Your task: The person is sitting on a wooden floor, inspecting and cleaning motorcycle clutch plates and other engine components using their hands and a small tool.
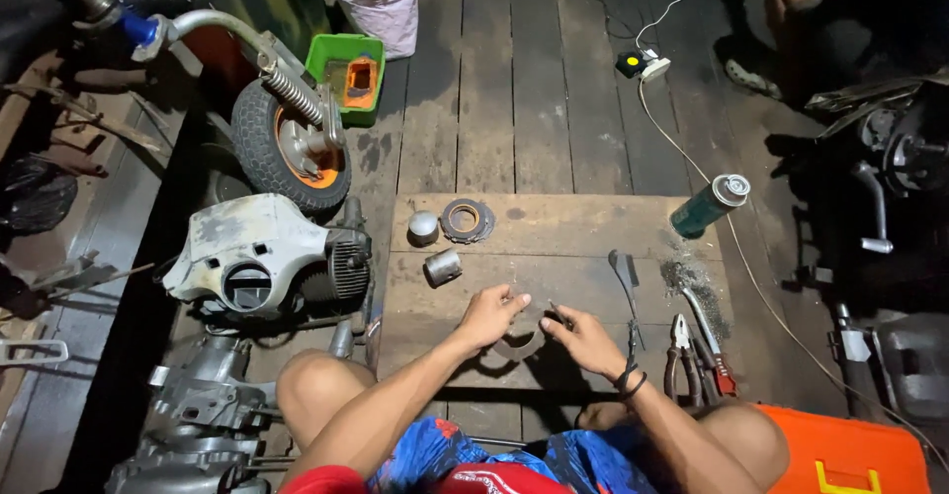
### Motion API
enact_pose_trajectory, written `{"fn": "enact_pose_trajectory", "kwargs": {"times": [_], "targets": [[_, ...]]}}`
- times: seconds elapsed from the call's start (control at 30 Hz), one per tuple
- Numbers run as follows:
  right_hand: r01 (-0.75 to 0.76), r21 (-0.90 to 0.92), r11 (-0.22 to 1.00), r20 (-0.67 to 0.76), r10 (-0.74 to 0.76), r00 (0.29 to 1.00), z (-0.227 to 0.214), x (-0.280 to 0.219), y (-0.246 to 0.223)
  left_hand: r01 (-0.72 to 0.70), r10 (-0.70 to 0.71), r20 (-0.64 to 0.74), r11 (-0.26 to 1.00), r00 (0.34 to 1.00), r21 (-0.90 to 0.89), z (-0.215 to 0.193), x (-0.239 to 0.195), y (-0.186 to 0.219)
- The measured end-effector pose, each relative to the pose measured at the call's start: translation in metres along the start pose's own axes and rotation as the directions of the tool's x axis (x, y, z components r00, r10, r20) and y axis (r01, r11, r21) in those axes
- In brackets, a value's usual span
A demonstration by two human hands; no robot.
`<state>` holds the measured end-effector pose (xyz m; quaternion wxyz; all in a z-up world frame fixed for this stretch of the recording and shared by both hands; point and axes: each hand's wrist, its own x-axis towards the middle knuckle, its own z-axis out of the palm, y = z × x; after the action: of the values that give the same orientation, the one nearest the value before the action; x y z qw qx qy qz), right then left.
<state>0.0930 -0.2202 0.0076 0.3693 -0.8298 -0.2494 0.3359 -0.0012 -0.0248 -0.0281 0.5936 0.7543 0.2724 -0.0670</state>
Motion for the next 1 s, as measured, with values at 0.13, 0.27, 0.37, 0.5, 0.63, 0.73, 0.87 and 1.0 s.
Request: {"fn": "enact_pose_trajectory", "kwargs": {"times": [0.13,0.27,0.37,0.5,0.63,0.73,0.87,1.0], "targets": [[-0.001,0.083,0.997,0.026,-0.001,1.000,0.010,-0.001,0.006,0.083,-0.078,0.028,0.956,0.997,-0.281,0.015,0.022,-0.023],[-0.002,0.221,0.975,-0.053,0.014,0.998,0.008,0.000,-0.004,0.098,-0.087,0.047,0.946,0.995,-0.309,-0.001,0.000,0.008],[0.041,0.331,0.943,-0.185,0.022,0.982,0.004,0.009,0.004,0.109,-0.127,-0.030,0.931,0.991,-0.347,-0.015,0.000,0.010],[0.137,0.287,0.948,-0.367,-0.023,0.930,-0.004,0.025,0.040,0.011,-0.094,-0.174,0.905,0.980,-0.426,-0.033,0.003,-0.006],[0.091,0.144,0.985,-0.337,-0.038,0.941,0.003,0.019,0.035,0.011,-0.111,-0.193,0.890,0.975,-0.456,-0.030,0.024,-0.054],[0.101,0.036,0.994,-0.281,-0.088,0.956,0.019,0.014,0.043,-0.102,-0.049,-0.262,0.841,0.964,-0.531,-0.027,0.023,-0.062],[0.270,-0.151,0.951,-0.034,-0.278,0.960,0.036,0.002,0.013,-0.002,-0.033,-0.148,0.972,0.989,-0.233,-0.029,-0.010,-0.028],[0.340,-0.117,0.933,0.035,-0.339,0.940,0.039,0.008,0.018,-0.100,0.103,-0.051,0.993,0.993,0.062,-0.008,-0.001,-0.048]]}}
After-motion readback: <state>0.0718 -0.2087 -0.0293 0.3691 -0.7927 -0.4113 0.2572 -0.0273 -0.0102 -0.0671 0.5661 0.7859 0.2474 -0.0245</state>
